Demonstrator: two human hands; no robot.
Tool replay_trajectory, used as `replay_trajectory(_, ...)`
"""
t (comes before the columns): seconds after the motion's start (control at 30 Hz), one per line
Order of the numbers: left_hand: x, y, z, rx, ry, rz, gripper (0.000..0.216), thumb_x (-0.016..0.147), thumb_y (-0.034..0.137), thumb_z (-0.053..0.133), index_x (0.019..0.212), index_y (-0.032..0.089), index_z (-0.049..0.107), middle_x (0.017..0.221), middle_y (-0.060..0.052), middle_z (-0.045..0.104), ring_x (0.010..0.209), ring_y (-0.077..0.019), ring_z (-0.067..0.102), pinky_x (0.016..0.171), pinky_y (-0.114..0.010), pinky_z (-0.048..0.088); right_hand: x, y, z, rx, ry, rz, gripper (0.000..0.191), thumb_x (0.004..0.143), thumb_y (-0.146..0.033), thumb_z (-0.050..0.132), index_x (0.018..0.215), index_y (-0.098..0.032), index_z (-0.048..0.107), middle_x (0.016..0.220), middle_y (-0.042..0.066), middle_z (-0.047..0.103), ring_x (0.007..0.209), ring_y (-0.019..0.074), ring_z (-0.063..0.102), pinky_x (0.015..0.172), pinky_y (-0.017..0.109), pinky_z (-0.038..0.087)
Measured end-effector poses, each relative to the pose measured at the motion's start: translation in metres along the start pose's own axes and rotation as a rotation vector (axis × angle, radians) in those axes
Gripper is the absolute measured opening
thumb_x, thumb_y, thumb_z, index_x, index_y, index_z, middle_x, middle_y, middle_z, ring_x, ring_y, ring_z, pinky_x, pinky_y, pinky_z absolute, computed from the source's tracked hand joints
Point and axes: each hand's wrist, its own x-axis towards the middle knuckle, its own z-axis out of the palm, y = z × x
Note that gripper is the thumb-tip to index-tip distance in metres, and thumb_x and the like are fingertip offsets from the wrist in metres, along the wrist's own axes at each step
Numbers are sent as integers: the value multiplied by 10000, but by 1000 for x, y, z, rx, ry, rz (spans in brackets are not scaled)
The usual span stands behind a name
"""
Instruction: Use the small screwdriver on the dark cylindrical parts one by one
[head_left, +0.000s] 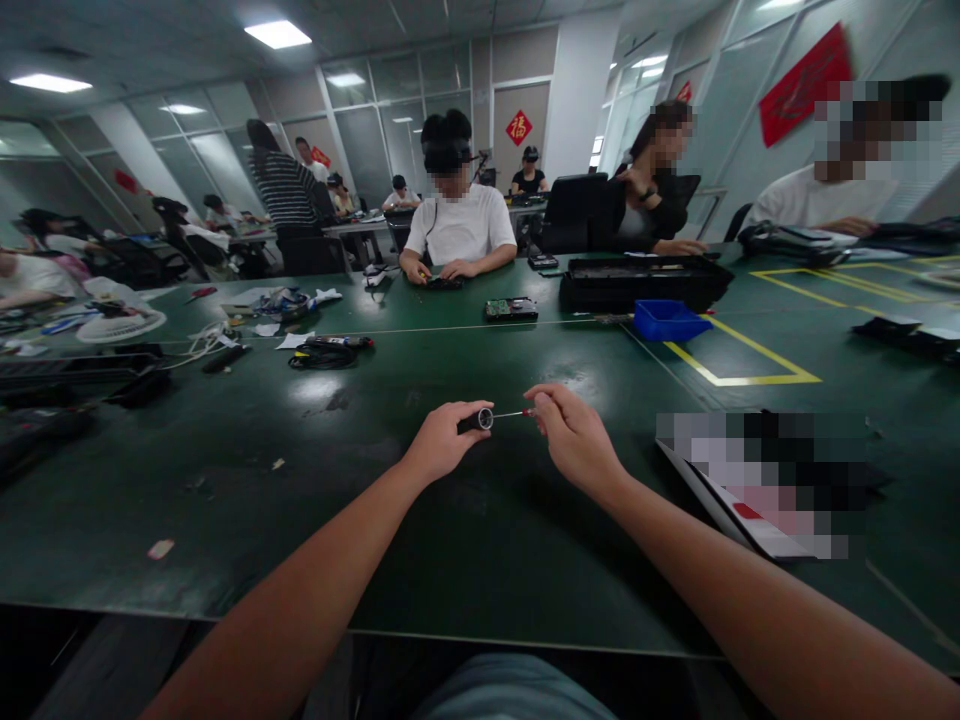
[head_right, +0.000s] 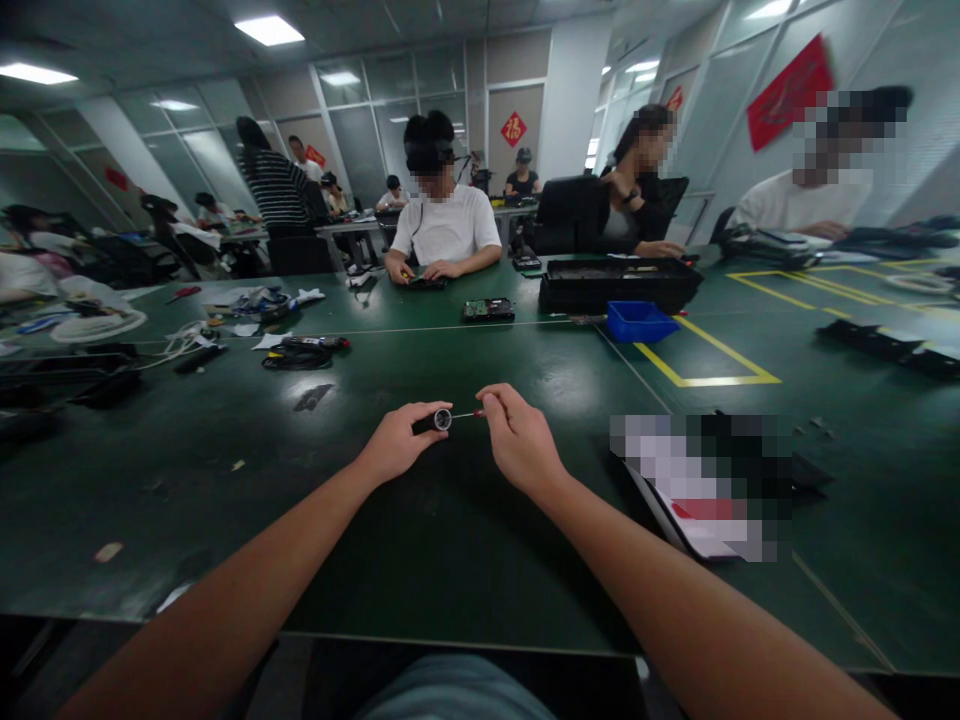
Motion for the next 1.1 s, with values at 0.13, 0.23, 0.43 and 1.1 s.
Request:
replay_trajectory(0.13, -1, 0, 2, 20, -2, 1, 424, 891, 239, 711, 1310, 282, 661, 1216, -39, 715, 1120, -258, 625, 1007, -440, 451, 2, 3, 4, 181, 66, 38, 235, 942, -402, 540, 1065, -209, 591, 844, 33, 680, 763, 196, 631, 720, 345, 481)
replay_trajectory(0.23, 0, 1, 2, 25, 13, 17, 426, 882, 225, 723, 1302, 270, 665, 1214, -41, 719, 1118, -249, 629, 1003, -426, 455, 8, 10, 11, 400, 86, 86, 278, 897, -475, 604, 928, -202, 641, 829, 35, 670, 780, 191, 633, 777, 360, 509)
replay_trajectory(0.43, 6, 5, 0, 133, 43, 200, 388, 904, 228, 710, 1285, 273, 660, 1260, -33, 709, 1197, -225, 606, 1096, -456, 373, 19, 25, 16, 776, 198, 326, 281, 790, -493, 723, 813, -229, 631, 750, -3, 621, 670, 157, 587, 700, 332, 531)
replay_trajectory(1.1, 5, 6, 2, 122, -7, 54, 415, 901, 263, 704, 1313, 264, 652, 1188, -44, 721, 1082, -250, 620, 1019, -442, 424, 9, 16, 14, 299, 182, 81, 271, 960, -471, 506, 960, -215, 596, 804, 36, 667, 745, 197, 632, 743, 380, 508)
